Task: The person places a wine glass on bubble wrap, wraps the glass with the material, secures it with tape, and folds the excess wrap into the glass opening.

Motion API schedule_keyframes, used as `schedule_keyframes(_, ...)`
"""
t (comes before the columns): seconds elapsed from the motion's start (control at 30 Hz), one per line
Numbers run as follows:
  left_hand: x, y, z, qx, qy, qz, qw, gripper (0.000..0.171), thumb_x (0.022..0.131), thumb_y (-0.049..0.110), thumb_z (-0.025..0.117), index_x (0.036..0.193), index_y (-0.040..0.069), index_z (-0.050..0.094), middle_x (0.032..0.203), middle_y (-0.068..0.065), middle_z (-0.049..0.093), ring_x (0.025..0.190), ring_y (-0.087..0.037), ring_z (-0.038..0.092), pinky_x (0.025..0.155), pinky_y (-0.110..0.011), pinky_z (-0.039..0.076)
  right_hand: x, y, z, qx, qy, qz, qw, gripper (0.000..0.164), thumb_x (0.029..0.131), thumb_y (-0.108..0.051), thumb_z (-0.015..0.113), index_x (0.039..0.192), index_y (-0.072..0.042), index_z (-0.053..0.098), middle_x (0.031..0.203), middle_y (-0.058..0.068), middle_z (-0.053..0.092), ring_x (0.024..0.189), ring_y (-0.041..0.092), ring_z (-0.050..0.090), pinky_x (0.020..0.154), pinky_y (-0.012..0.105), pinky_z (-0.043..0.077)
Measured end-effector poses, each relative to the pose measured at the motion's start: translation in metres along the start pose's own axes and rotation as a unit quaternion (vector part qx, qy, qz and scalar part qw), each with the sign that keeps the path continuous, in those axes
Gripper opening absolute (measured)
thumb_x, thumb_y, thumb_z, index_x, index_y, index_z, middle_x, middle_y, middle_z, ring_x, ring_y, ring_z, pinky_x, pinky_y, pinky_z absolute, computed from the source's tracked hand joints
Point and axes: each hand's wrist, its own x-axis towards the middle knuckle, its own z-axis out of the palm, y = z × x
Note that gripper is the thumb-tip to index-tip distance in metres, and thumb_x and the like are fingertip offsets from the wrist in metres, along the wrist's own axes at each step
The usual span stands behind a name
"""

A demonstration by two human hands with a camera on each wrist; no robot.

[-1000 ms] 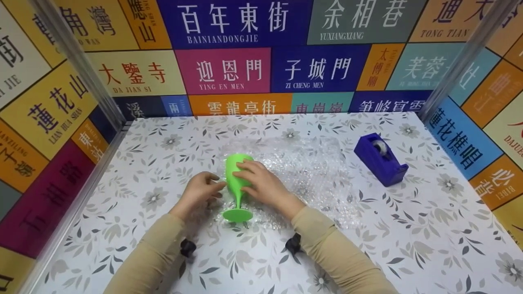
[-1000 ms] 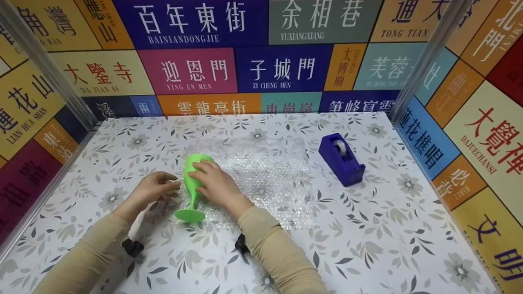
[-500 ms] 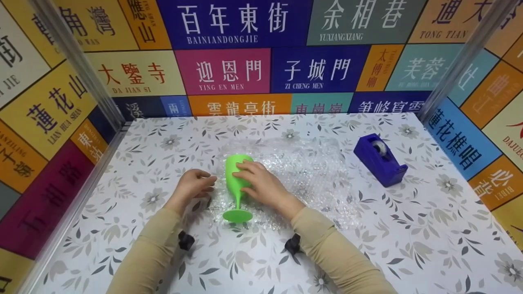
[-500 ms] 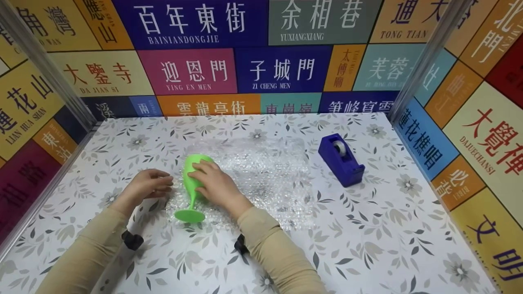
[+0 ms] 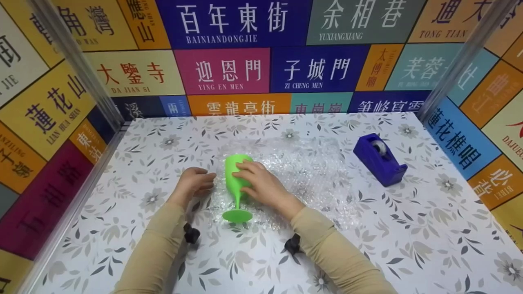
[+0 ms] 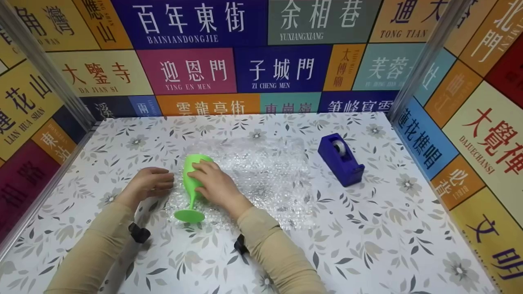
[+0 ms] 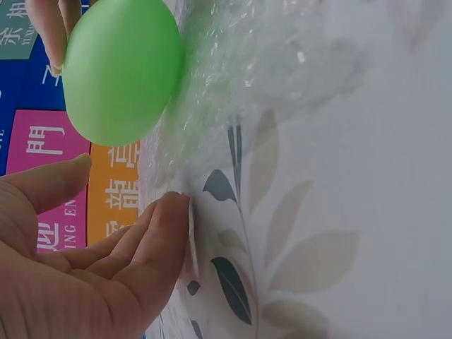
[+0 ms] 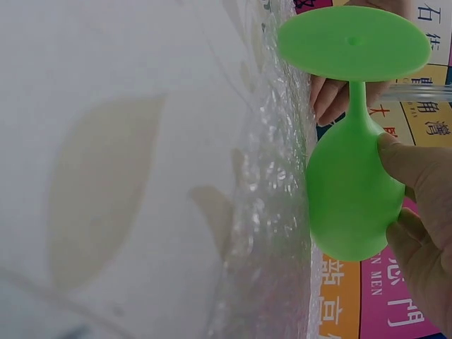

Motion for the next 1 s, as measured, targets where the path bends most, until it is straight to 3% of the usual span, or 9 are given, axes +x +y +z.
schedule_keyframes(0.17, 0.006, 0.000, 0.002, -0.024, 0.000, -0.021, 0.9995, 0.063, 0.090, 0.009, 0.070, 0.140, -0.011, 0.038, 0.117, -0.027, 0.064, 0.094, -0.030, 0.069, 0.082, -0.040, 0.059, -0.001, 0.000, 0.001, -0.002, -0.006, 0.009, 1.000, 0.051, 0.091, -0.026, 0.071, 0.139, -0.017, 0.057, 0.153, 0.004, 0.041, 0.145, 0.025, 0.028, 0.118, 0.040, 0.024)
schedule_keyframes(0.4, 0.009, -0.003, 0.005, -0.022, 0.014, -0.010, 0.9996, 0.051, 0.088, 0.006, 0.072, 0.131, -0.008, 0.049, 0.097, -0.014, 0.061, 0.071, -0.019, 0.065, 0.067, -0.033, 0.060, -0.003, 0.001, 0.001, 0.001, 0.004, -0.004, 1.000, 0.049, 0.091, -0.025, 0.071, 0.138, -0.015, 0.058, 0.151, 0.006, 0.043, 0.144, 0.028, 0.030, 0.118, 0.041, 0.024)
schedule_keyframes(0.53, 0.008, -0.004, 0.009, -0.023, 0.028, -0.005, 0.9993, 0.044, 0.087, 0.007, 0.073, 0.125, -0.005, 0.056, 0.094, -0.010, 0.059, 0.069, -0.016, 0.060, 0.062, -0.029, 0.057, -0.002, 0.002, 0.000, 0.004, 0.005, -0.002, 1.000, 0.050, 0.091, -0.025, 0.071, 0.138, -0.016, 0.057, 0.151, 0.006, 0.043, 0.144, 0.028, 0.030, 0.117, 0.041, 0.024)
schedule_keyframes(0.83, 0.007, -0.005, 0.018, -0.028, 0.057, 0.040, 0.9971, 0.035, 0.083, 0.001, 0.071, 0.117, -0.003, 0.066, 0.080, -0.007, 0.061, 0.066, -0.017, 0.057, 0.056, -0.026, 0.051, -0.001, 0.002, 0.000, 0.003, 0.009, 0.003, 1.000, 0.049, 0.089, -0.025, 0.073, 0.135, -0.016, 0.059, 0.150, 0.005, 0.045, 0.143, 0.027, 0.032, 0.117, 0.040, 0.026)
schedule_keyframes(1.0, 0.006, -0.003, 0.021, -0.030, 0.058, 0.055, 0.9963, 0.035, 0.081, -0.001, 0.071, 0.115, -0.003, 0.069, 0.075, -0.005, 0.062, 0.060, -0.015, 0.055, 0.053, -0.025, 0.049, -0.002, 0.002, 0.000, 0.001, 0.010, 0.004, 1.000, 0.049, 0.089, -0.026, 0.073, 0.136, -0.017, 0.059, 0.150, 0.005, 0.045, 0.143, 0.027, 0.033, 0.117, 0.041, 0.026)
